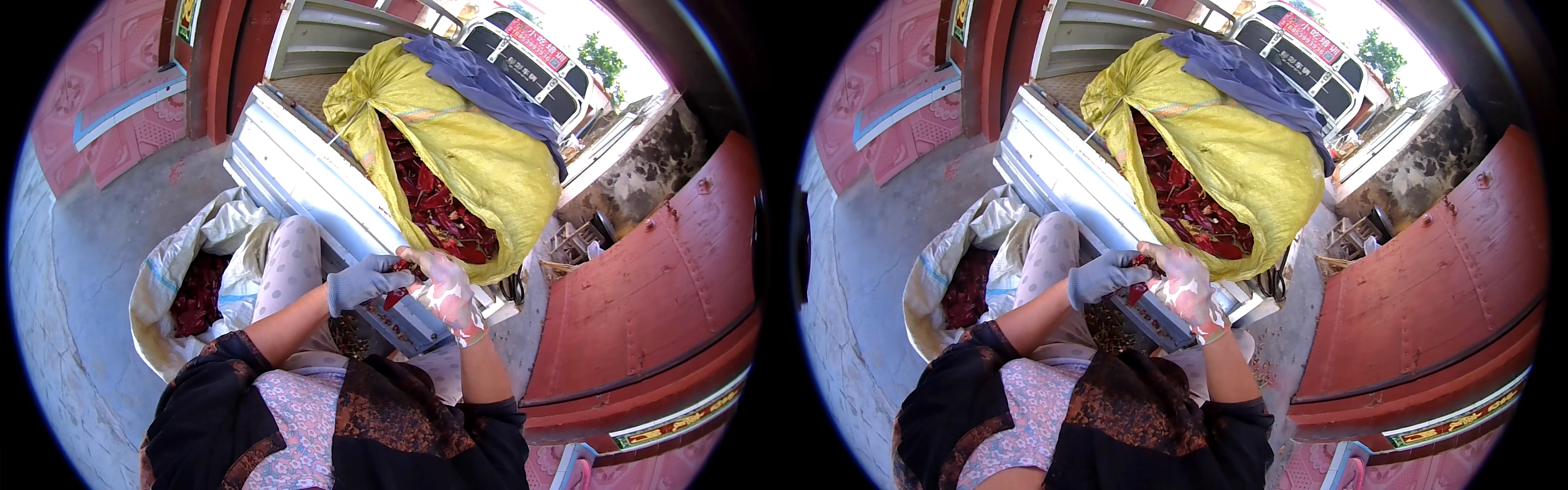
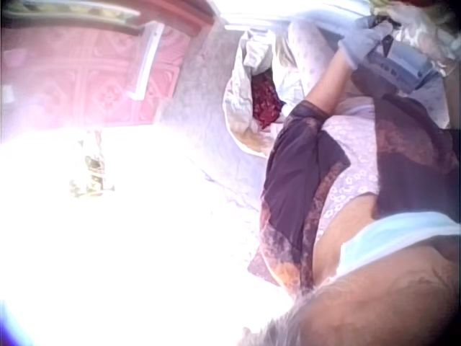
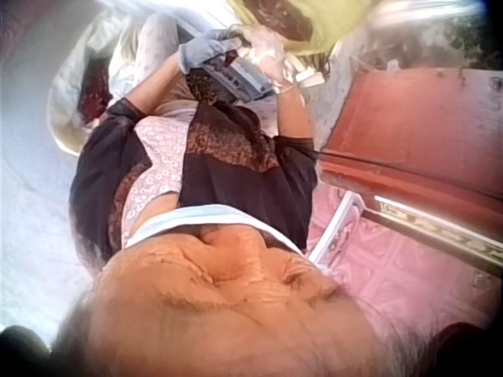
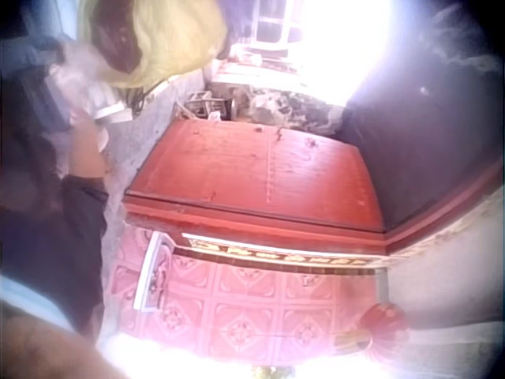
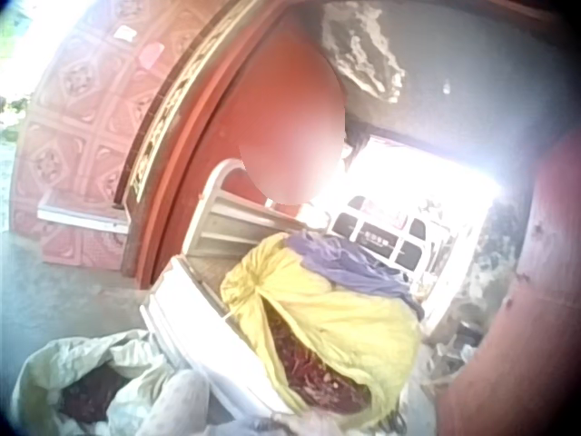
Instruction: The person is picking red flora from a large yellow bag on a truck's tailgate, removing parts of the flora by hand or using shears, and dropping the pieces into a white bag on the floor.
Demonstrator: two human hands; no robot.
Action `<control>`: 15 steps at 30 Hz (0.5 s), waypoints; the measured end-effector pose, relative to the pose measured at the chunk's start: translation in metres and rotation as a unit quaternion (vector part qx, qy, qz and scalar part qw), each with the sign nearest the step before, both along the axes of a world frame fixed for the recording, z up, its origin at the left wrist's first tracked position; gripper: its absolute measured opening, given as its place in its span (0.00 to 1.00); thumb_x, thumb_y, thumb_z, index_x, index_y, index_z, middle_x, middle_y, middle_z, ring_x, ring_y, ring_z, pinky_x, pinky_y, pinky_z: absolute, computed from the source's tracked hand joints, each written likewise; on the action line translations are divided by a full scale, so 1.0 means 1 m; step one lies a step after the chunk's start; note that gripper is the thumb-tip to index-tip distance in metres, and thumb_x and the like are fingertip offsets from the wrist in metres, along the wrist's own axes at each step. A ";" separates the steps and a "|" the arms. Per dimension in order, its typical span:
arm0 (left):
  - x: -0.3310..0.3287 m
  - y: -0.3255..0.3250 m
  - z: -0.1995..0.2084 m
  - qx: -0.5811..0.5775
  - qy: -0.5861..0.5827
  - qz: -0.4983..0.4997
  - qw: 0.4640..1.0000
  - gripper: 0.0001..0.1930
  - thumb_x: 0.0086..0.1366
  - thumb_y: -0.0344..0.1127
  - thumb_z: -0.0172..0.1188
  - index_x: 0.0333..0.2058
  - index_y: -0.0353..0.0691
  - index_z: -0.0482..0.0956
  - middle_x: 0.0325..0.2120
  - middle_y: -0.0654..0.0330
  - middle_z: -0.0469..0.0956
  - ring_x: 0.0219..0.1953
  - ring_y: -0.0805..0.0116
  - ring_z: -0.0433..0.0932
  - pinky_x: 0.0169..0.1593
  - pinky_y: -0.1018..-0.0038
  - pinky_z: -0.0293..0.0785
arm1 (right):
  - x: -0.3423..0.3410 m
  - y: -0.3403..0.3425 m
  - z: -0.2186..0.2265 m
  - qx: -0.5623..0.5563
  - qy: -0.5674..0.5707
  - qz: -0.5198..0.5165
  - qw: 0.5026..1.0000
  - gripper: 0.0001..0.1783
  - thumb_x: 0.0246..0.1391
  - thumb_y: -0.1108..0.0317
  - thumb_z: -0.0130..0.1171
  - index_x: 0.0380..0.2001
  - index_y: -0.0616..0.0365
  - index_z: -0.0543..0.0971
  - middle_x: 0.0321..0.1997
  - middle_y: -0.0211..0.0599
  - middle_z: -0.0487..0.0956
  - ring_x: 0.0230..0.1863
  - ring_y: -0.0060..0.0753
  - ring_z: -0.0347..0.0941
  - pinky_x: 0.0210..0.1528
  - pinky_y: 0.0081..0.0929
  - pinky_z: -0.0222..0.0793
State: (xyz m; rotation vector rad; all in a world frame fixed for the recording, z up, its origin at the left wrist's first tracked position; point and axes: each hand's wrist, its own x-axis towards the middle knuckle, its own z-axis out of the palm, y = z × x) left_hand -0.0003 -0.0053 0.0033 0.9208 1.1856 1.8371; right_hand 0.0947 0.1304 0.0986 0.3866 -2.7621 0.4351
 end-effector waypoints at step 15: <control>0.011 -0.012 0.015 -0.064 0.340 0.143 0.927 0.14 0.56 0.34 0.59 0.40 0.34 0.74 0.29 0.53 0.77 0.33 0.61 0.76 0.41 0.69 0.71 | 0.015 -0.011 -0.003 0.063 0.021 -0.092 0.994 0.13 0.47 0.62 0.57 0.16 0.56 0.71 0.19 0.40 0.73 0.24 0.46 0.72 0.27 0.37 0.67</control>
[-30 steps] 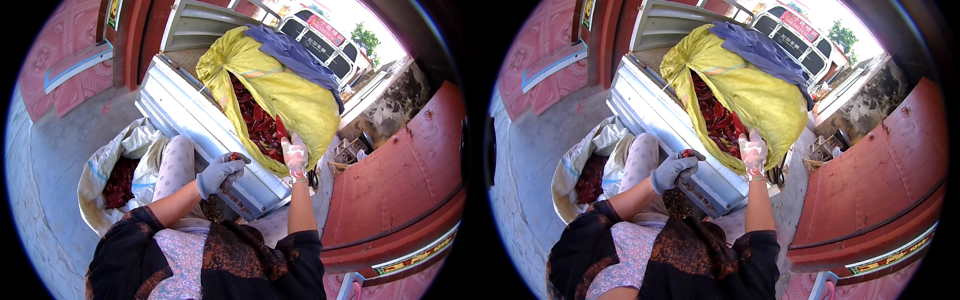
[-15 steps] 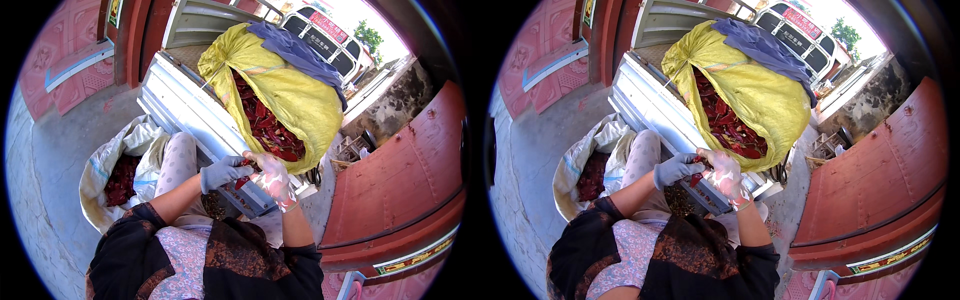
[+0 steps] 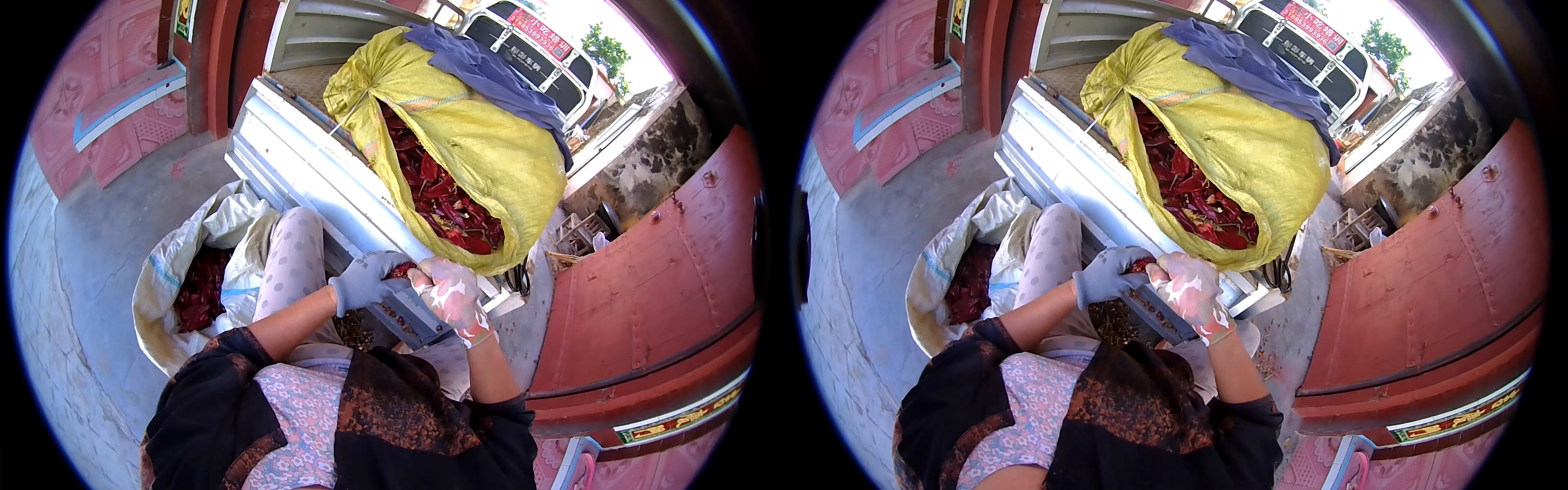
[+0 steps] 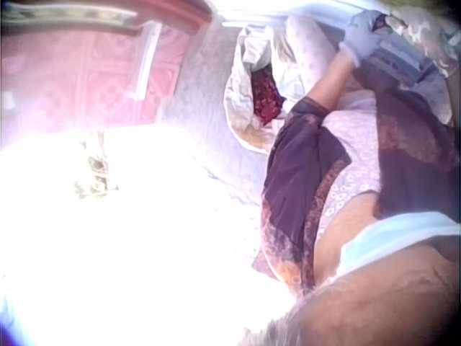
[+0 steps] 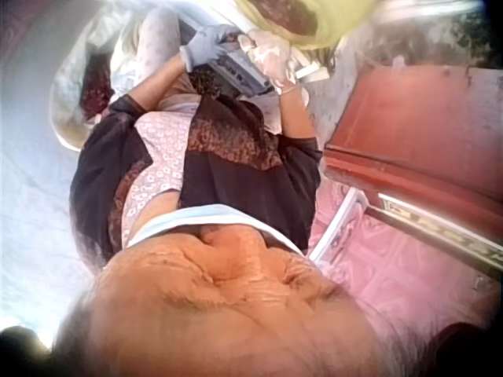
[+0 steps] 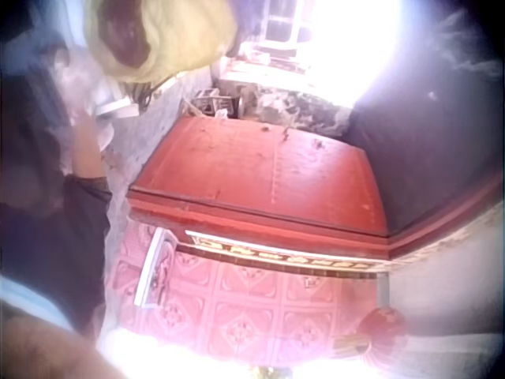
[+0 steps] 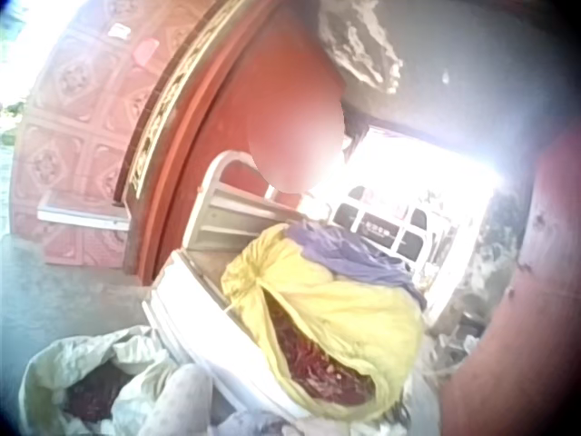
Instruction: The person is picking red flora from a large yellow bag on a truck's tailgate, removing parts of the flora by hand or using shears, and dropping the pieces into a white bag on the floor.
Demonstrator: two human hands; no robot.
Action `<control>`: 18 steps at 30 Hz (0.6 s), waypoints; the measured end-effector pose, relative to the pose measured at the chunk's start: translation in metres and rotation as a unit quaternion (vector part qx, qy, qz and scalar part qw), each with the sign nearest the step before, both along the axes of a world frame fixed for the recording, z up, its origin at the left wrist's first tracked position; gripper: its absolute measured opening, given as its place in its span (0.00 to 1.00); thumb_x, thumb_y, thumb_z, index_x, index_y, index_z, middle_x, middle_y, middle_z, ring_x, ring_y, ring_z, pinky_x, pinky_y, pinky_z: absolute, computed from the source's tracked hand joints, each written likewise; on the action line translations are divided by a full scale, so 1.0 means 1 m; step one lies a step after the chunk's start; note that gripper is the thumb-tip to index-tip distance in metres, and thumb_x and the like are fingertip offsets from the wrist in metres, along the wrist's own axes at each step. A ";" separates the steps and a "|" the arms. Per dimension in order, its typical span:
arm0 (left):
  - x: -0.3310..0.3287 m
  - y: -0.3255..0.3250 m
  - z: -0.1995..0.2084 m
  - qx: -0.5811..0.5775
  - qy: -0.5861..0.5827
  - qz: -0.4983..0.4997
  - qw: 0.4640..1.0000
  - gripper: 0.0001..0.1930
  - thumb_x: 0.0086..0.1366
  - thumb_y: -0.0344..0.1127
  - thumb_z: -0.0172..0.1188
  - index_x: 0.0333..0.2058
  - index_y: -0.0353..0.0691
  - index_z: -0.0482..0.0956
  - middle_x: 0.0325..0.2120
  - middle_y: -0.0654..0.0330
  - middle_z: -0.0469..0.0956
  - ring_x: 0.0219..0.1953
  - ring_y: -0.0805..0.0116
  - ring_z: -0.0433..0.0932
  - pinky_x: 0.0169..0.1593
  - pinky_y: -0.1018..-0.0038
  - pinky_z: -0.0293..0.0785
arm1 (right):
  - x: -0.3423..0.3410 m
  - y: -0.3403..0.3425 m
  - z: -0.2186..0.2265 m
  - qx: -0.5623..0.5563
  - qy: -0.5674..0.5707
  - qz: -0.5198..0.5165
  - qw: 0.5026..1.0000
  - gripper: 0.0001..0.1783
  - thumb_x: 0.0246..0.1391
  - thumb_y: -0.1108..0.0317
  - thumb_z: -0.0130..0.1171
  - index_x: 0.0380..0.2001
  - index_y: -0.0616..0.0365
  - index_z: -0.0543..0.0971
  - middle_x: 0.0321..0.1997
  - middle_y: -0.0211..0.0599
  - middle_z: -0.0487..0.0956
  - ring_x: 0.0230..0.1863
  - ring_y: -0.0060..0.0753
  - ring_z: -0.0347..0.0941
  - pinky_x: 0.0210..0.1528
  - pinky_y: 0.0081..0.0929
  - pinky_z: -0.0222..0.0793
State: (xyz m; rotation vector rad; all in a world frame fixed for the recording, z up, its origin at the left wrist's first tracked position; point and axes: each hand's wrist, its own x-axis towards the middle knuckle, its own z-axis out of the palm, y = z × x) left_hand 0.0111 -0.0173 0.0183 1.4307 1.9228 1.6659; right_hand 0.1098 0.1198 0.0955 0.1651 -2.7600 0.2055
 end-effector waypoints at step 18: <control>0.000 0.003 -0.019 0.091 0.095 -0.034 0.991 0.04 0.57 0.31 0.59 0.30 0.38 0.75 0.21 0.54 0.73 0.24 0.62 0.75 0.30 0.71 0.70 | -0.002 0.014 -0.072 -0.708 0.001 -0.018 0.706 0.13 0.55 0.62 0.56 0.28 0.63 0.76 0.19 0.28 0.72 0.19 0.19 0.65 0.22 0.17 0.57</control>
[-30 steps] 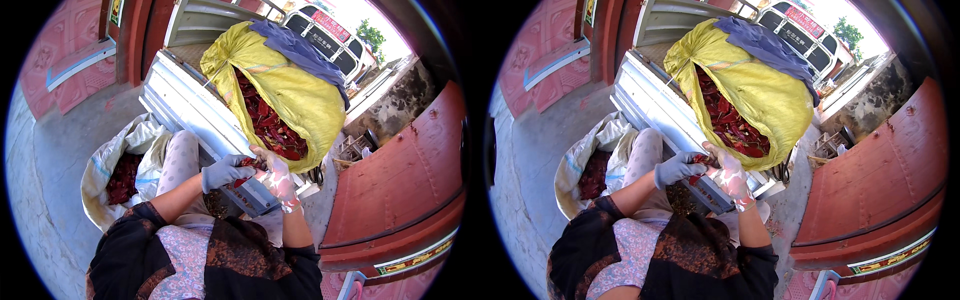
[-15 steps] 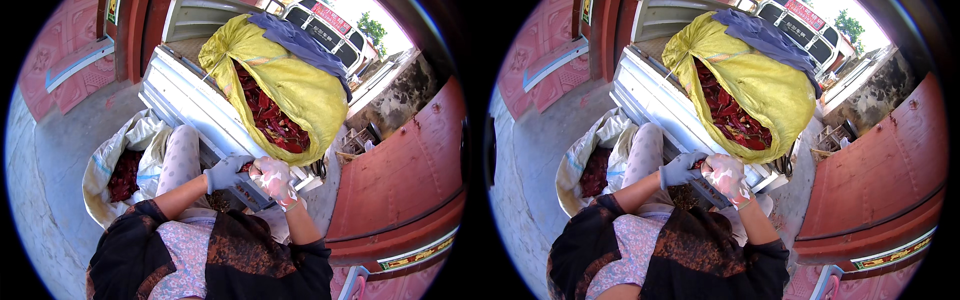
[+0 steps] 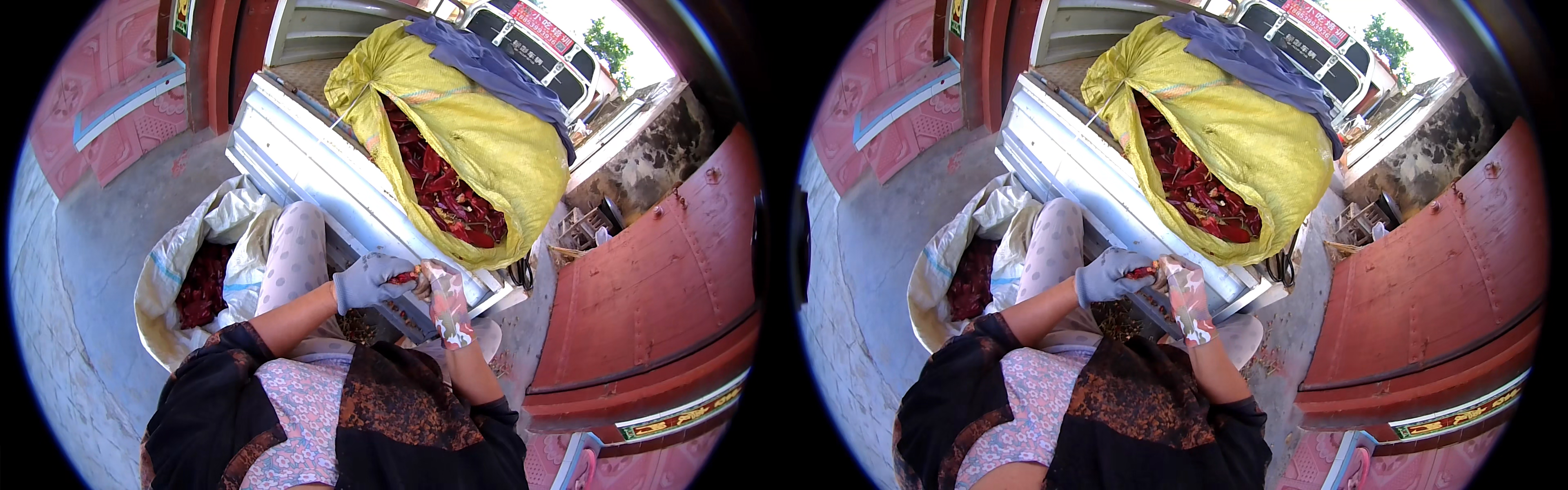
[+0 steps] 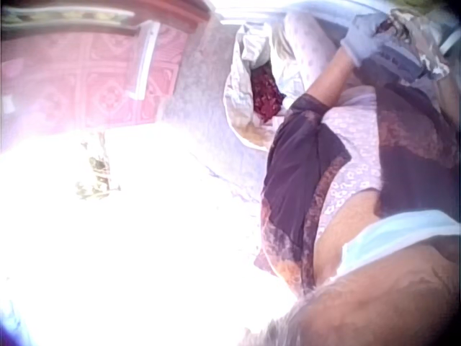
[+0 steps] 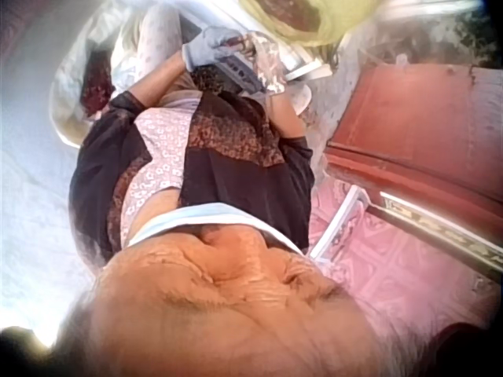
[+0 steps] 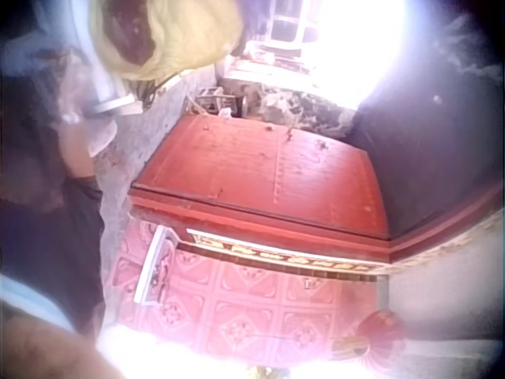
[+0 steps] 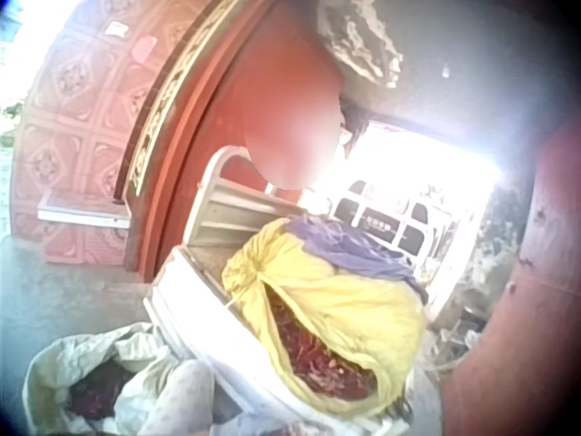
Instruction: The person is picking red flora from a large yellow bag on a truck's tailgate, removing parts of the flora by hand or using shears, and dropping the pieces into a white bag on the floor.
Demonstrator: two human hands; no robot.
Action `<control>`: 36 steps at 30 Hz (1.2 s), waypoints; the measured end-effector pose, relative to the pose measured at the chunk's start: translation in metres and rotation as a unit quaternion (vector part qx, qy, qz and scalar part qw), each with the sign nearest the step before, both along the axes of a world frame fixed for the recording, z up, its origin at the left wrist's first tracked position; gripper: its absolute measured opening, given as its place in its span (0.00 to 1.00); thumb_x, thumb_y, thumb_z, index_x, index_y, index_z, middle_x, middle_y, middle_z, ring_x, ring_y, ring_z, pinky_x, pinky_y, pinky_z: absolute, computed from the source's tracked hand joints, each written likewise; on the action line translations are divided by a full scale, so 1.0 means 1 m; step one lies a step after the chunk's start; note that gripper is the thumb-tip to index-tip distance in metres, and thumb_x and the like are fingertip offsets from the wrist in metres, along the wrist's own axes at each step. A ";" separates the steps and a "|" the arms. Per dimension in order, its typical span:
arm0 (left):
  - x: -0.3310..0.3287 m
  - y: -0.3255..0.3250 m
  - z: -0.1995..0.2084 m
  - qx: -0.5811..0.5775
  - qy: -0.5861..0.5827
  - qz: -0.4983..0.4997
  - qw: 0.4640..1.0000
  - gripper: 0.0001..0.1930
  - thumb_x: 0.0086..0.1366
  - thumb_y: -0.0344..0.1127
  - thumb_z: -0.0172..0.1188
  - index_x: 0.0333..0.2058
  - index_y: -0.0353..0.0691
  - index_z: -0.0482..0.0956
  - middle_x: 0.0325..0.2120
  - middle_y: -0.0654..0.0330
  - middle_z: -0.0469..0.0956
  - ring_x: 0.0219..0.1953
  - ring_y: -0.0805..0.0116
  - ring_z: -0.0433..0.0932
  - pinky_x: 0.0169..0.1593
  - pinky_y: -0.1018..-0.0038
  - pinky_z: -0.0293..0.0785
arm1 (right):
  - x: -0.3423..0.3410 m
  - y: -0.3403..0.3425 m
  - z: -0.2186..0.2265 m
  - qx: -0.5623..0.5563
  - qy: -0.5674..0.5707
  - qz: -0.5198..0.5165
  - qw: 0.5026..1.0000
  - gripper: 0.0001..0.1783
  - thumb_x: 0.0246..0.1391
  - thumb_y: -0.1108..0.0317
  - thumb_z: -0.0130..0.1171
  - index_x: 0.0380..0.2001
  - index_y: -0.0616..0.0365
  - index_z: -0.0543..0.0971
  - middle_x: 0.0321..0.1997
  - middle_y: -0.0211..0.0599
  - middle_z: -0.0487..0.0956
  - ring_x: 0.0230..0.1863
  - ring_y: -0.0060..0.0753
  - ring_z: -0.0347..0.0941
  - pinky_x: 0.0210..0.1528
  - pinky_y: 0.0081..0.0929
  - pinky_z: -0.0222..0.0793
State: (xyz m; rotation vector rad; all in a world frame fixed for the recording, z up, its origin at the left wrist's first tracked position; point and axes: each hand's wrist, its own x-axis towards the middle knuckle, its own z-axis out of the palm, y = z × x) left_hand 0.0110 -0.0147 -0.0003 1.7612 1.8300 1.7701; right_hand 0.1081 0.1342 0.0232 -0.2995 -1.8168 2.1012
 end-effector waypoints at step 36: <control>-0.005 -0.016 0.028 0.060 -0.377 -0.072 0.922 0.05 0.56 0.29 0.62 0.30 0.37 0.75 0.26 0.66 0.76 0.28 0.80 0.72 0.34 0.82 0.70 | -0.021 0.054 0.093 0.756 -0.063 -0.144 0.636 0.21 0.40 0.57 0.59 0.42 0.42 0.79 0.33 0.40 0.79 0.37 0.45 0.75 0.39 0.40 0.72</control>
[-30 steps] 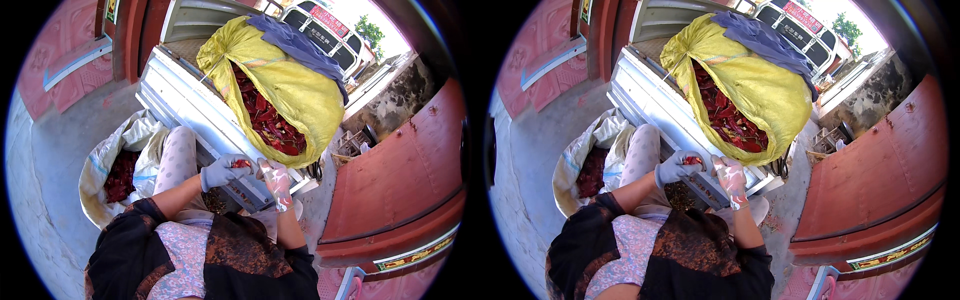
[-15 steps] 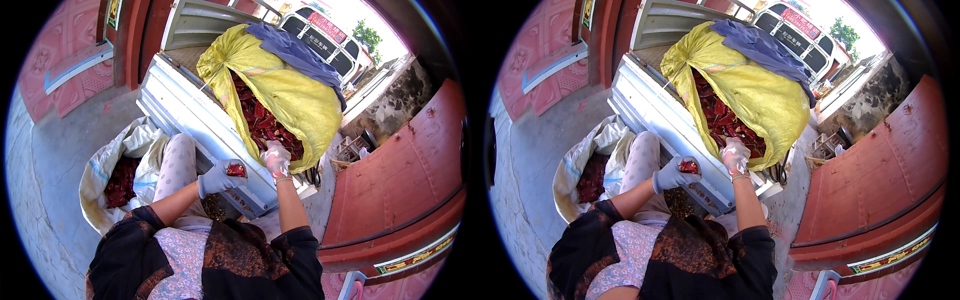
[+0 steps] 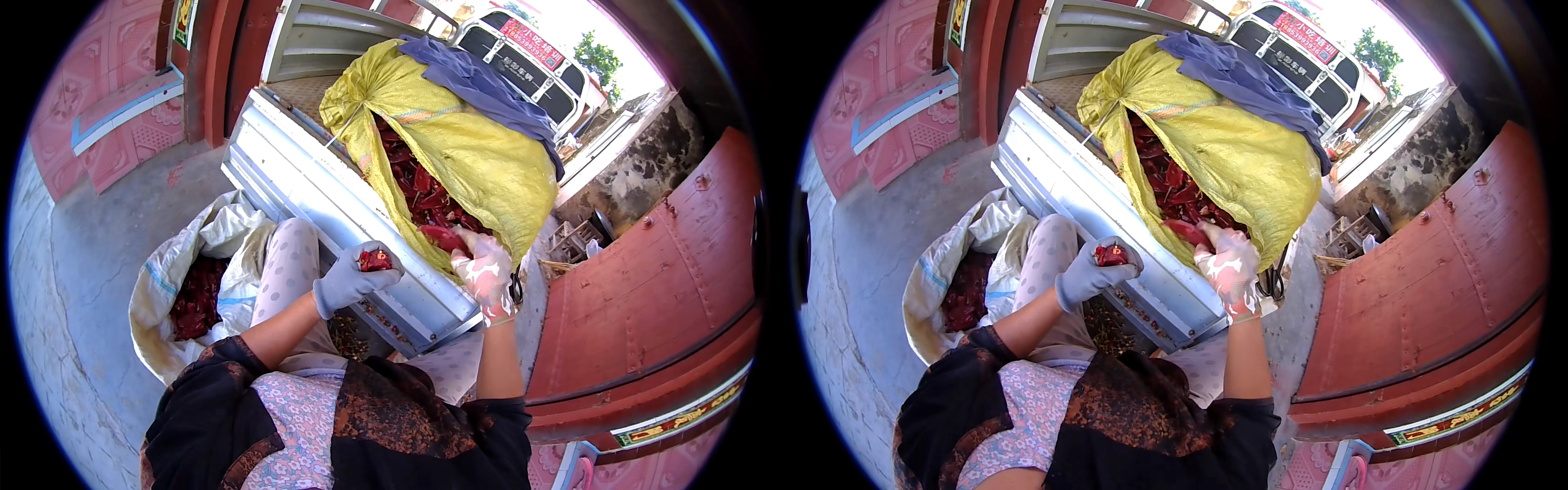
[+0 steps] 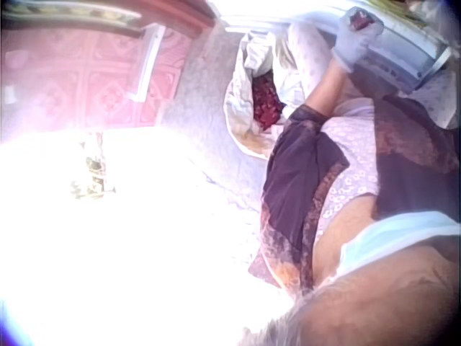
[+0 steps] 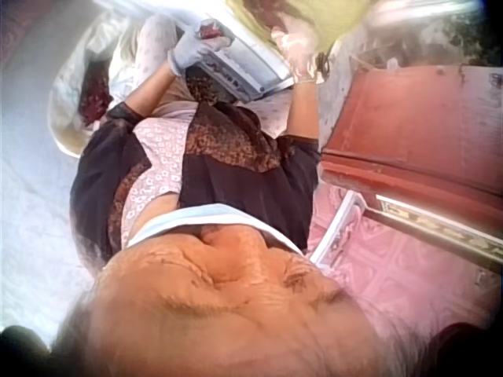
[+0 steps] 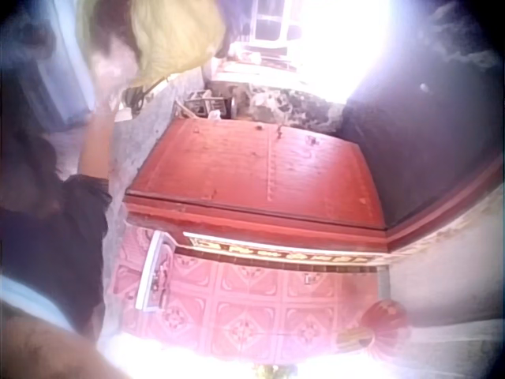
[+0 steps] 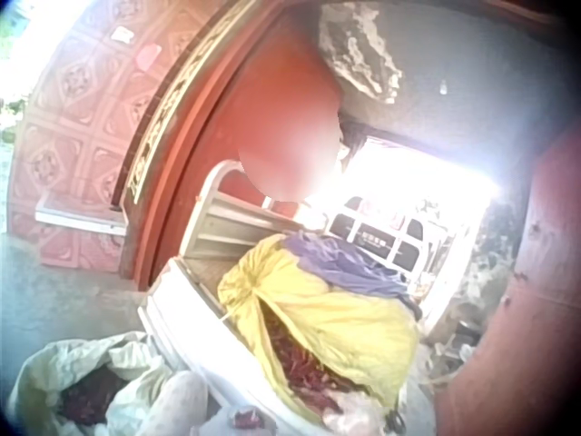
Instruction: The person is picking red flora from a large yellow bag on a truck's tailgate, removing parts of the flora by hand or using shears, and dropping the pieces into a white bag on the floor.
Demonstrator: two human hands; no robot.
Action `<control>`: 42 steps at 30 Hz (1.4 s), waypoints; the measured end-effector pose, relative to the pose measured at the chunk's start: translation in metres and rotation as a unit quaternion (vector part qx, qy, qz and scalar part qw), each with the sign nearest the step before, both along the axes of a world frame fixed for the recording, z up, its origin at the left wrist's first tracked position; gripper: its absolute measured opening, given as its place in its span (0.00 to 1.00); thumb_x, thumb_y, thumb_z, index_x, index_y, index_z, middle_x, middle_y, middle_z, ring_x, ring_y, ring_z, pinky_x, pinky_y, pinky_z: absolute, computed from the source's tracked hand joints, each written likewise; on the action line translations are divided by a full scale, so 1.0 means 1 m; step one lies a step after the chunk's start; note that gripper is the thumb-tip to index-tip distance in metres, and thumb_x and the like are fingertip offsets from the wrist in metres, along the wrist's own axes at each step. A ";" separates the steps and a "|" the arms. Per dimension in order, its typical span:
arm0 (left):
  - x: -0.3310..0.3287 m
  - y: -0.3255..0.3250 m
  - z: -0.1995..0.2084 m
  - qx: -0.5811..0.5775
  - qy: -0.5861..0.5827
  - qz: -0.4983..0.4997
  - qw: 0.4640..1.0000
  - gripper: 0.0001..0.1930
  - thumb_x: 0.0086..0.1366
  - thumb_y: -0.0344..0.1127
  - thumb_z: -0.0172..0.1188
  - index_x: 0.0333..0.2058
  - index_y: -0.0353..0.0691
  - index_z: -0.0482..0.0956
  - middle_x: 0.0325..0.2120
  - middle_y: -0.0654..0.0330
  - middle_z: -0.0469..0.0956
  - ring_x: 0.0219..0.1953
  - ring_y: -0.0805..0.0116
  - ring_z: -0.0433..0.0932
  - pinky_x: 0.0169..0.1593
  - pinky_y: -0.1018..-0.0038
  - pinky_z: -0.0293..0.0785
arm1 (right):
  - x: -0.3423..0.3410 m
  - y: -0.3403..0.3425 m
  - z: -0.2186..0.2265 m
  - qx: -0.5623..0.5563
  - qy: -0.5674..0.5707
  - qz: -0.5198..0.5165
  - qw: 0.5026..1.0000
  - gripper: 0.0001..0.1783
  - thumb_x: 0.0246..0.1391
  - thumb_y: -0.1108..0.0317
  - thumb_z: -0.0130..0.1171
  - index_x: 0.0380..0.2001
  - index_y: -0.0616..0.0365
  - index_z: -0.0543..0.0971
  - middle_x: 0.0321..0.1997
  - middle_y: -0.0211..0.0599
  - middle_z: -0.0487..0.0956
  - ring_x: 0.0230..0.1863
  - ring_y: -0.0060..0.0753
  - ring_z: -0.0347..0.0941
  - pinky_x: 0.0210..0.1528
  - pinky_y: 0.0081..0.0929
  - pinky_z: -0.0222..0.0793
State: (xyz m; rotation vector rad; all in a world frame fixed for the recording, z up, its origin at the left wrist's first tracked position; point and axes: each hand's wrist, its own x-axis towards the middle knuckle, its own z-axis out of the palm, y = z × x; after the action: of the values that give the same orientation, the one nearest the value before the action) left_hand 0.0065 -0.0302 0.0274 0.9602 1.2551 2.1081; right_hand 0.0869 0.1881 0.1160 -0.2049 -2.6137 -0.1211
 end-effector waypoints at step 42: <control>0.013 0.022 -0.022 -0.076 0.116 0.045 0.989 0.10 0.53 0.30 0.65 0.35 0.35 0.78 0.22 0.67 0.77 0.23 0.83 0.72 0.26 0.81 0.69 | 0.024 -0.088 -0.056 -0.778 0.061 0.083 0.619 0.11 0.57 0.65 0.53 0.37 0.62 0.77 0.33 0.32 0.79 0.30 0.19 0.72 0.27 0.13 0.62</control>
State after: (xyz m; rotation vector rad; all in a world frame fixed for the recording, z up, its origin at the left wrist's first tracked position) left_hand 0.0197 -0.0087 0.0051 1.1232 1.5771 1.9758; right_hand 0.1105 0.1000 0.0600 -0.4815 -1.7749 2.1335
